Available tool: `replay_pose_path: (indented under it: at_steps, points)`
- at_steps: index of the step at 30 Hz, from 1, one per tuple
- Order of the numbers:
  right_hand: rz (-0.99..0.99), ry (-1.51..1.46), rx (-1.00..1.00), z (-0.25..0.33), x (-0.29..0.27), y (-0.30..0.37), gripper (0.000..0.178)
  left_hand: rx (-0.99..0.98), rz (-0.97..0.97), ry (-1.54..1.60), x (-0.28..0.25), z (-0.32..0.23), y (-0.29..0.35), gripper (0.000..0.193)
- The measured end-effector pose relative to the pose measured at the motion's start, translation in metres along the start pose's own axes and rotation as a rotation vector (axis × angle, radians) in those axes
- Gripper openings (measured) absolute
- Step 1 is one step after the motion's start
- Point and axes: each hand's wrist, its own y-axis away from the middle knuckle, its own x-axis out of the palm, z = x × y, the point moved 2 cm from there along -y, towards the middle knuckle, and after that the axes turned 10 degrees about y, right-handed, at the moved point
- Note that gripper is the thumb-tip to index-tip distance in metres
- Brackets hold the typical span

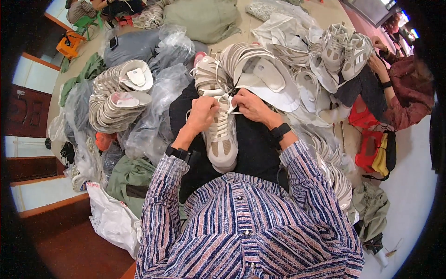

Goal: Lacing industrial shoe components while seated with a group of other workers in a workshop.

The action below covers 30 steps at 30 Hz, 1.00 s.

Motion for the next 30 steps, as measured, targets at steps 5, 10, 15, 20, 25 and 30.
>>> replay_pose_path:
  at_steps: [5,10,15,20,25,30]
  points:
    - [-0.054,0.036,-0.012,0.000,0.003,-0.003,0.020,-0.061,-0.014,0.208,-0.006,0.007,-0.005,0.010]
    - [-0.075,0.023,0.001,-0.004,0.007,-0.003,0.021,-0.101,0.003,0.224,-0.005,0.006,-0.004,0.009]
    - [-0.072,-0.012,0.055,0.006,0.008,-0.003,0.028,-0.412,-0.203,0.920,-0.028,0.029,0.005,0.010]
    - [0.039,-0.076,0.174,0.015,0.007,-0.001,0.031,-0.422,-0.208,1.077,-0.034,0.040,0.011,0.010]
    - [-0.034,-0.135,0.238,0.021,0.018,0.009,0.036,-0.387,-0.284,1.237,-0.044,0.044,0.016,0.007]
    - [-0.126,-0.197,0.318,0.021,0.018,0.013,0.026,-0.335,-0.326,1.220,-0.067,0.047,0.027,0.008]
